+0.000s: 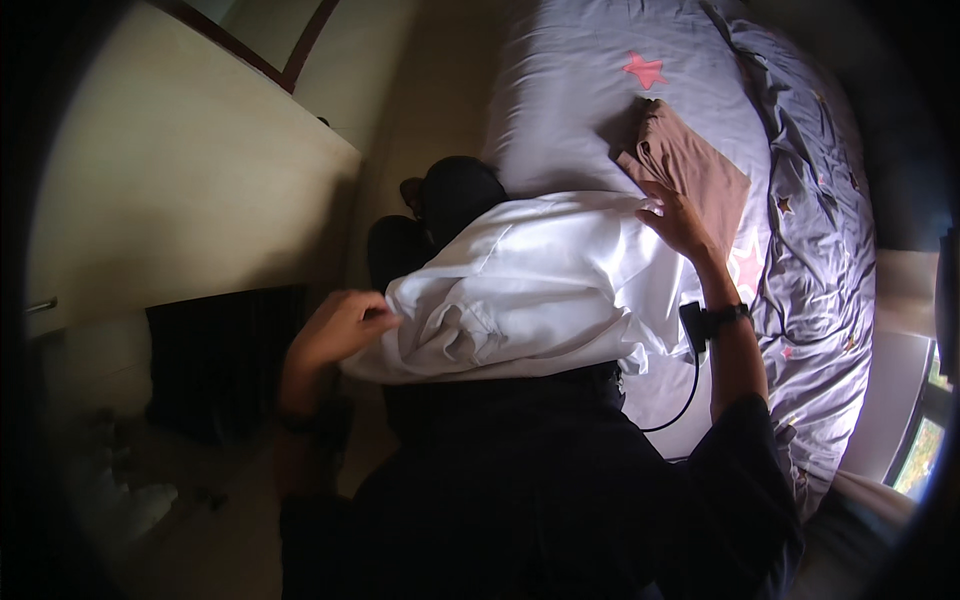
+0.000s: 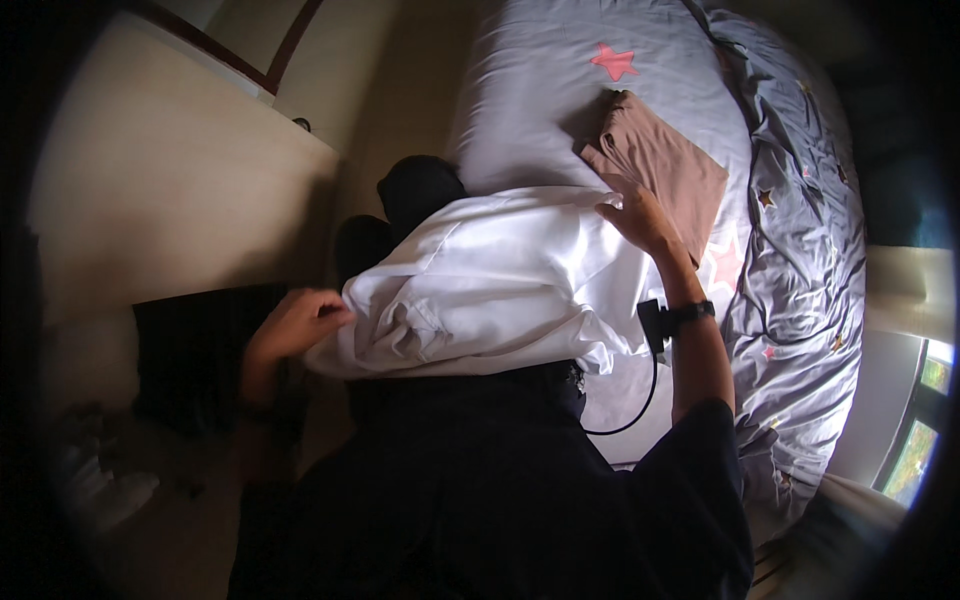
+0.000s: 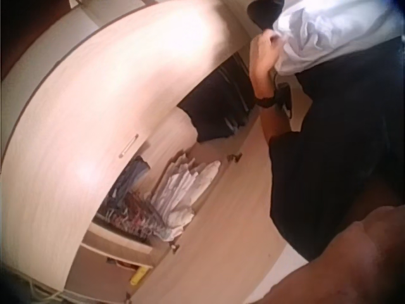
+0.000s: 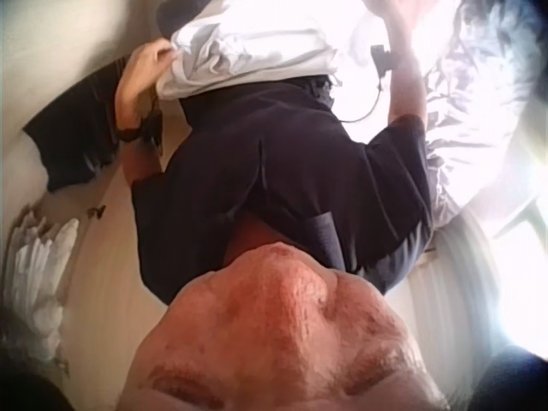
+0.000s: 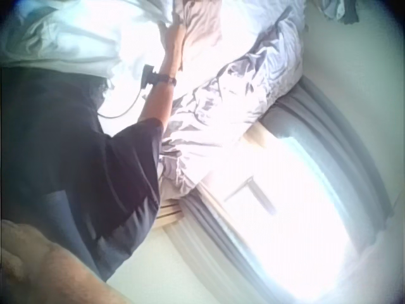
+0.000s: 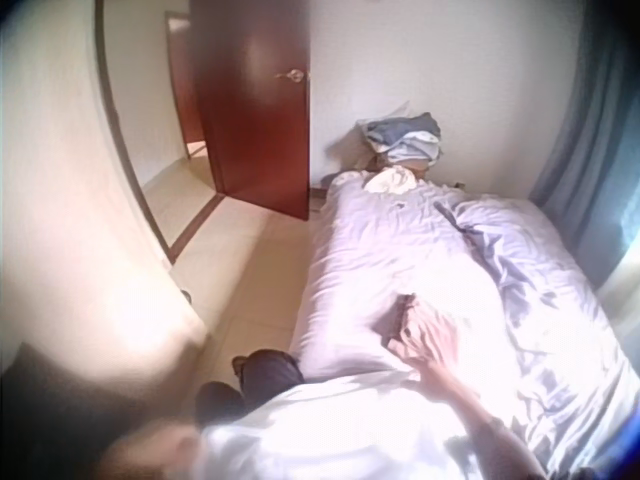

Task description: The person sits on the floor and folds a pair of black shorts, placing them on the floor. They then fold a white shirt and a pair of brown pants on the bed, stacking them on the floor.

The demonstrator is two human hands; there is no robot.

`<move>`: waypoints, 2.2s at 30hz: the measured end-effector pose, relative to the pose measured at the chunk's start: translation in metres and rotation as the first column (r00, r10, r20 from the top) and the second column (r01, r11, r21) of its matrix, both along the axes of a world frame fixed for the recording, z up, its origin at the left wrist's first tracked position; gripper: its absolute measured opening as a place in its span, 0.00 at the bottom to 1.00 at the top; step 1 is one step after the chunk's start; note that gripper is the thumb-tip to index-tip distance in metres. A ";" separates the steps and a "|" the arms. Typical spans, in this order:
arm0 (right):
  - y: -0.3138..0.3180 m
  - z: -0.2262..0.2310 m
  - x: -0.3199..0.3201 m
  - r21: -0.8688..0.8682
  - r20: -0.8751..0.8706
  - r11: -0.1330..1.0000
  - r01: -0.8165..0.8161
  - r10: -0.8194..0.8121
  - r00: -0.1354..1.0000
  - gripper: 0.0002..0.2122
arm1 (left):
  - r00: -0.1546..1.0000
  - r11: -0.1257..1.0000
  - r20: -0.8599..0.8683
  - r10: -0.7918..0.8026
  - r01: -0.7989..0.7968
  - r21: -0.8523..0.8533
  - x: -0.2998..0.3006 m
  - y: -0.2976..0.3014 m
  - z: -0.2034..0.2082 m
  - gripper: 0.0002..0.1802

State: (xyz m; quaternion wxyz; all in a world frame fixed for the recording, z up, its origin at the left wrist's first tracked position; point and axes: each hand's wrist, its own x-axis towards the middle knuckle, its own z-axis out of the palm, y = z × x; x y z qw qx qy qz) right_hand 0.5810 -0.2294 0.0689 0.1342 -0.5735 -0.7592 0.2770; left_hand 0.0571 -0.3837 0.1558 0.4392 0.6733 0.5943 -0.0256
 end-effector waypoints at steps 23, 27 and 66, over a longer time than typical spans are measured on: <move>-0.011 0.167 -0.014 0.777 -0.309 0.477 0.410 -0.278 0.909 0.06 | 0.917 0.084 0.235 0.322 -0.275 0.958 0.042 0.070 0.033 0.10; -0.040 0.122 0.015 0.734 -0.057 0.655 0.182 -0.207 0.977 0.04 | 0.973 0.105 0.058 0.225 -0.083 0.991 0.041 0.052 0.020 0.09; -0.025 0.046 -0.065 -0.009 -0.185 0.983 -0.182 0.178 0.967 0.23 | 0.901 0.598 0.377 0.213 -0.425 0.679 0.007 -0.023 -0.065 0.06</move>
